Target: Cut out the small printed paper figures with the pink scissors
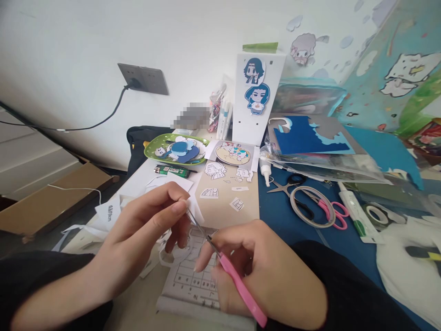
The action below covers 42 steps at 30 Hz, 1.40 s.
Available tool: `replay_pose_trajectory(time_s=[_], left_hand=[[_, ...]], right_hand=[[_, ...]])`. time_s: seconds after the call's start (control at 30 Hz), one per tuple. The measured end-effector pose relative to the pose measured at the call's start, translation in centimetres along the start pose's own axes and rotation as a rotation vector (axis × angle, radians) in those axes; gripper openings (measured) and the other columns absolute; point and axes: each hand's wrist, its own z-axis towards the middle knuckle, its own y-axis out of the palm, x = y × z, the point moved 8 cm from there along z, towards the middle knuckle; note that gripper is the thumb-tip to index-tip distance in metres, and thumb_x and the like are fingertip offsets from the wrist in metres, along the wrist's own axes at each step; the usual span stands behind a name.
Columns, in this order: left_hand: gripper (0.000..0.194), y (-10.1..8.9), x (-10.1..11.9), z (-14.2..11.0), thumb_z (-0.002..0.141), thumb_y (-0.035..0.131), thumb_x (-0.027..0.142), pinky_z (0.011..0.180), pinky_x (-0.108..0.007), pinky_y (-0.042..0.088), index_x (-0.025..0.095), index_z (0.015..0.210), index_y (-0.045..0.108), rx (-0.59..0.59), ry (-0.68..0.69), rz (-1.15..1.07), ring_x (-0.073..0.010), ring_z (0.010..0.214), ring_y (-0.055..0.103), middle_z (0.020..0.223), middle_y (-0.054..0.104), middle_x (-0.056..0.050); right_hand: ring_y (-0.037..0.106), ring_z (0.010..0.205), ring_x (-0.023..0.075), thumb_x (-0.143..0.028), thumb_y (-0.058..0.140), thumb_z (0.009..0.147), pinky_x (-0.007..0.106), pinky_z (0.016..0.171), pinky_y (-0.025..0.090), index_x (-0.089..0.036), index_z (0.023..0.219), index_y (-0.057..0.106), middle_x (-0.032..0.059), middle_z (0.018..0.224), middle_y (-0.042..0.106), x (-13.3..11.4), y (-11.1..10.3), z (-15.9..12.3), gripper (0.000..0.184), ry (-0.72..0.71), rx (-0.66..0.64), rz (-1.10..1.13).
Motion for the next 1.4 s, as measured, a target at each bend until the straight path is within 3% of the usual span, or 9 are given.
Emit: replay_pose_trajectory(time_s=[0.37,0.63,1.23,1.4], left_hand=[[0.023,0.0,-0.1,0.0,0.091,0.043,0.031,0.048,-0.018,0.038,0.019,0.072,0.047,0.011,0.002,-0.002,-0.0072,0.052,0.046,0.058,0.050,0.005],[0.022,0.0,0.1,-0.1,0.090,0.045,0.030,0.047,-0.016,0.039,0.019,0.071,0.048,0.017,0.006,-0.038,-0.0063,0.050,0.045,0.057,0.051,0.005],[0.022,0.2,-0.2,0.0,0.091,0.045,0.028,0.046,-0.015,0.039,0.018,0.071,0.048,0.004,-0.014,-0.103,-0.0052,0.049,0.045,0.057,0.050,0.006],[0.021,0.3,-0.2,0.1,0.090,0.045,0.028,0.045,-0.016,0.038,0.018,0.071,0.048,0.006,-0.021,-0.133,-0.0056,0.048,0.044,0.057,0.049,0.006]], right_hand=[[0.027,0.045,0.0046,-0.004,0.058,0.067,0.015,0.041,0.026,-0.014,0.076,0.062,-0.0077,0.051,0.036,-0.1,-0.1,0.0,0.014,-0.002,0.009,0.006],[0.030,0.042,0.0046,0.003,0.052,0.062,0.014,0.038,0.025,-0.016,0.076,0.065,-0.0078,0.048,0.038,0.8,0.1,0.1,0.027,-0.026,0.035,-0.007],[0.033,0.045,0.0048,0.003,0.054,0.061,0.015,0.040,0.029,-0.015,0.075,0.064,-0.0075,0.050,0.039,0.0,-0.3,0.0,0.025,0.034,0.034,0.004],[0.031,0.043,0.0046,-0.001,0.055,0.064,0.015,0.039,0.026,-0.015,0.075,0.063,-0.0076,0.049,0.038,0.3,-0.1,0.2,0.020,-0.030,0.029,-0.021]])
